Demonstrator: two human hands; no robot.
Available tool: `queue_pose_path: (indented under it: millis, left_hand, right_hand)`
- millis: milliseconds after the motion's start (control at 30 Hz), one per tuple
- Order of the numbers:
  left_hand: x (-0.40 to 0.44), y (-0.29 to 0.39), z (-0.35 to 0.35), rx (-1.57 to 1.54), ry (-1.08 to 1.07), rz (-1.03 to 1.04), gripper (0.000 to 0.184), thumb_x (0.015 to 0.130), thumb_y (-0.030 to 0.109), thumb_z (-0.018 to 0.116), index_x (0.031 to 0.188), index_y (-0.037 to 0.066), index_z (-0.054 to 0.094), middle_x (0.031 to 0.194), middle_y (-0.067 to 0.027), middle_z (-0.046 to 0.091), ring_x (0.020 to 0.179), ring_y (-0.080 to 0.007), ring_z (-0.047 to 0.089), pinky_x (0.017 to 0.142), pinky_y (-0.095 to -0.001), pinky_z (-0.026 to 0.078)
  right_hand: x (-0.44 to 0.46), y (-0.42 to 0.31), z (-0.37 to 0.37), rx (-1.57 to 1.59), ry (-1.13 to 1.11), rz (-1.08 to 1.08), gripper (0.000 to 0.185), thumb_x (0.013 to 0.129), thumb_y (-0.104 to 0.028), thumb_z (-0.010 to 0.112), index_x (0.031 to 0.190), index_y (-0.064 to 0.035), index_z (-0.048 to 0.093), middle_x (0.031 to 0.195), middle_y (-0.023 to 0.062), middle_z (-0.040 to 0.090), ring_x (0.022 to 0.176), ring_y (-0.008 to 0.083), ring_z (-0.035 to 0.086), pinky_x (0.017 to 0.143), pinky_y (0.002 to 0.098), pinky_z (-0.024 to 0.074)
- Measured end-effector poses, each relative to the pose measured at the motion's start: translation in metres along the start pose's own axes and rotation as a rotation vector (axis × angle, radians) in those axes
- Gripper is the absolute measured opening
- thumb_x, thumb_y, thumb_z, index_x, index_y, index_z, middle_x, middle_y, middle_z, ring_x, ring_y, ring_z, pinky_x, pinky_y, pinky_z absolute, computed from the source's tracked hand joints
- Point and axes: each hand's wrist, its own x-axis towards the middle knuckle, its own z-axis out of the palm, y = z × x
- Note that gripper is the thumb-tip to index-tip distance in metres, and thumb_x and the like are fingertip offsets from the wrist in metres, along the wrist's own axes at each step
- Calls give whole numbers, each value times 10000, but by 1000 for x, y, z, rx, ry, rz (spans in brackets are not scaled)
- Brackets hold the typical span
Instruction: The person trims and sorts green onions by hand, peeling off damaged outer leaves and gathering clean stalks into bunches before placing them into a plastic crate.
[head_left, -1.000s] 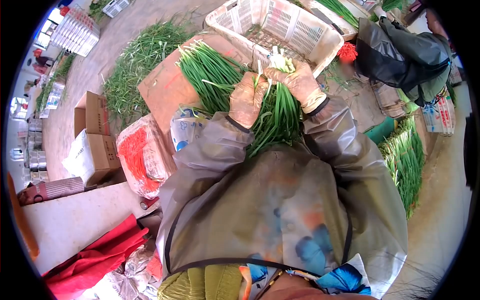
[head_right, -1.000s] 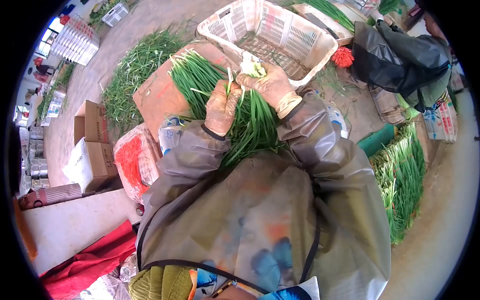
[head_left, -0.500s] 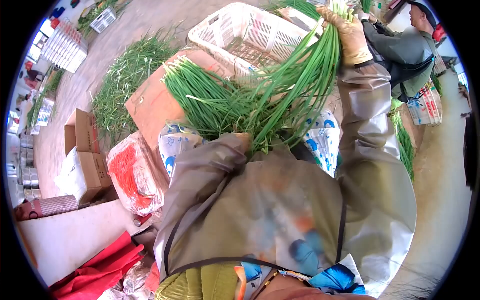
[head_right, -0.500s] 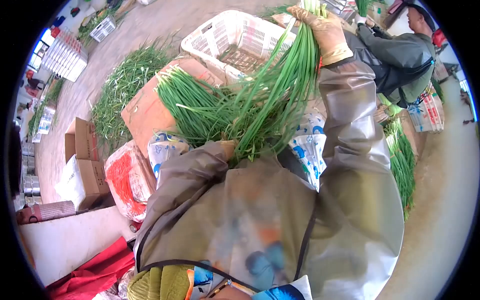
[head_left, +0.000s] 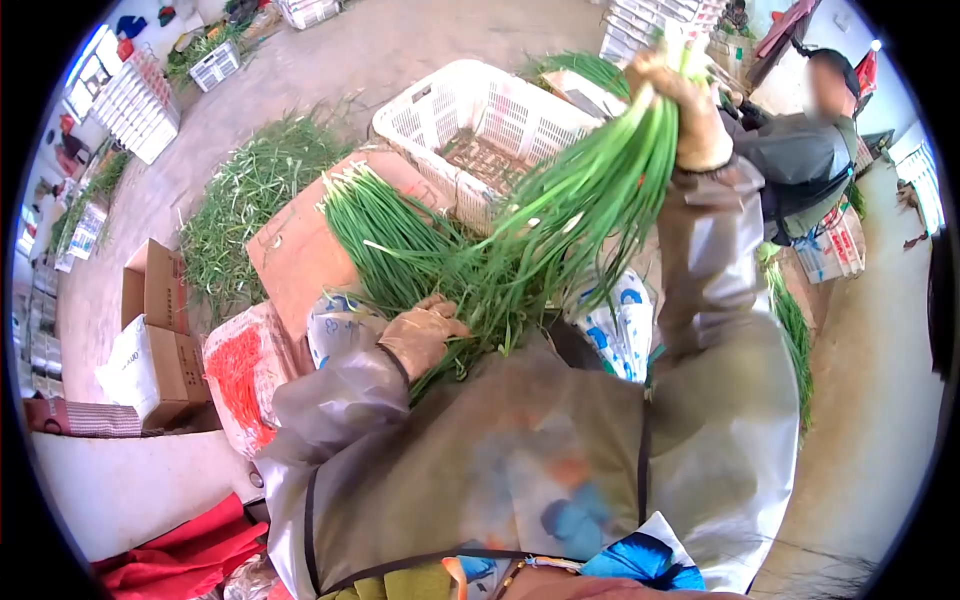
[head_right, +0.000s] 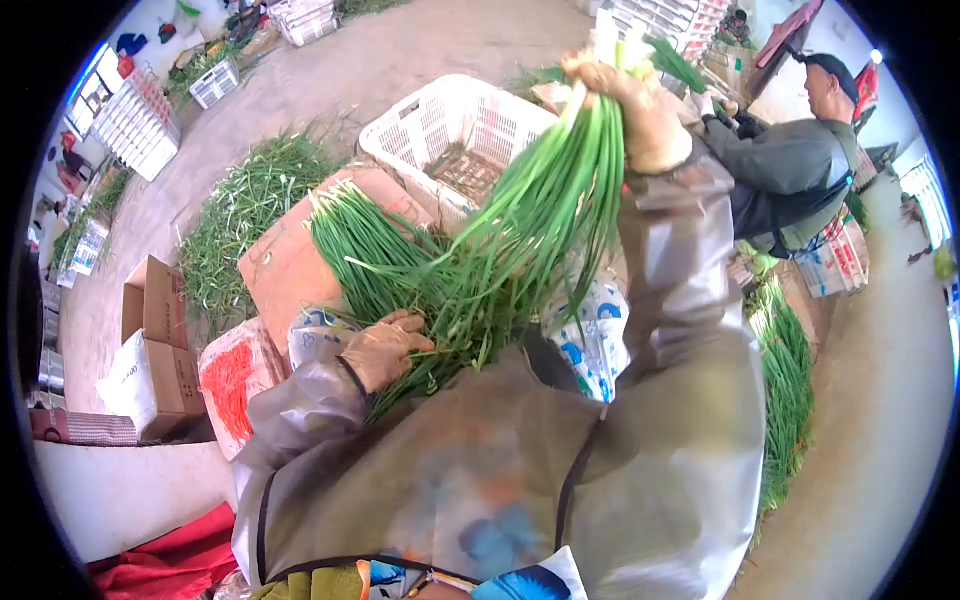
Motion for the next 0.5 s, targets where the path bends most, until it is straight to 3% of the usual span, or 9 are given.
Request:
queue_pose_path:
  millis: [33, 67, 133, 167, 200, 267, 333, 400, 500]
  left_hand:
    - [-2, -2, -9, -234, -30, 4, 383, 730, 75, 579, 1109, 130, 581, 1081, -122, 575, 1079, -277, 497, 929, -360, 392]
    - [-5, -3, -16, -477, -69, 11, 384, 756, 85, 571, 1139, 114, 567, 1047, -132, 590, 1029, -259, 535, 894, -345, 418]
    - [-12, 5, -58, -1163, -439, -180, 391, 805, 120, 570, 1188, 59, 525, 1042, -127, 586, 894, -185, 580, 789, -294, 462]
    - [-18, 5, -73, -1285, -470, -114, 397, 836, 156, 565, 1200, 12, 498, 1020, -102, 590, 808, -124, 576, 726, -243, 469]
    - [-22, 4, -88, -1360, -467, -117, 357, 812, 78, 587, 1151, -13, 523, 935, -90, 603, 798, -129, 578, 721, -260, 478]
    - [-38, 11, -116, -1482, -257, 18, 330, 826, 83, 577, 1134, -25, 526, 942, -89, 602, 772, -133, 580, 705, -260, 480]
    - [-39, 2, -121, -1388, 135, 184, 333, 826, 79, 579, 1130, -38, 510, 951, -87, 592, 787, -142, 575, 732, -253, 474]
    - [-12, -5, -119, -1266, 600, 195, 351, 824, 77, 584, 1149, -19, 490, 1008, -96, 562, 848, -150, 560, 771, -255, 460]
    - [33, 24, -130, -1180, 832, 195, 383, 807, 114, 613, 1150, 8, 480, 1092, -92, 518, 932, -164, 533, 841, -269, 427]
  right_hand:
    - [-3, -5, 6, 190, -139, -36, 241, 753, -245, 653, 865, -50, 566, 640, -4, 463, 549, 80, 420, 469, 197, 302]
    - [-5, -7, 18, 284, -132, -101, 257, 744, -242, 656, 876, -45, 557, 648, 9, 480, 555, 81, 432, 481, 192, 329]
    - [-9, -21, 36, 53, -86, 17, 274, 736, -241, 660, 886, -37, 554, 667, 25, 499, 572, 91, 450, 501, 197, 363]
    - [-9, -14, 37, 109, -126, 20, 294, 733, -249, 664, 898, -30, 557, 693, 36, 514, 592, 90, 462, 516, 198, 382]
    - [-9, -13, 39, 152, -128, 7, 302, 722, -255, 677, 890, -32, 560, 705, 41, 516, 603, 96, 467, 514, 202, 383]
    - [-12, -6, 37, 254, -155, 4, 323, 704, -261, 700, 891, -40, 556, 695, 38, 506, 589, 107, 455, 507, 207, 374]
    - [-17, -6, 47, 308, -196, 51, 340, 683, -268, 726, 882, -52, 556, 679, 28, 489, 574, 118, 434, 504, 217, 364]
    - [-20, -3, 63, 321, -165, 60, 330, 672, -269, 736, 856, -60, 558, 672, 29, 497, 571, 125, 427, 503, 224, 358]
    - [-25, 16, 73, 392, -283, 187, 306, 672, -232, 719, 854, -36, 571, 747, 51, 560, 622, 129, 501, 551, 235, 427]
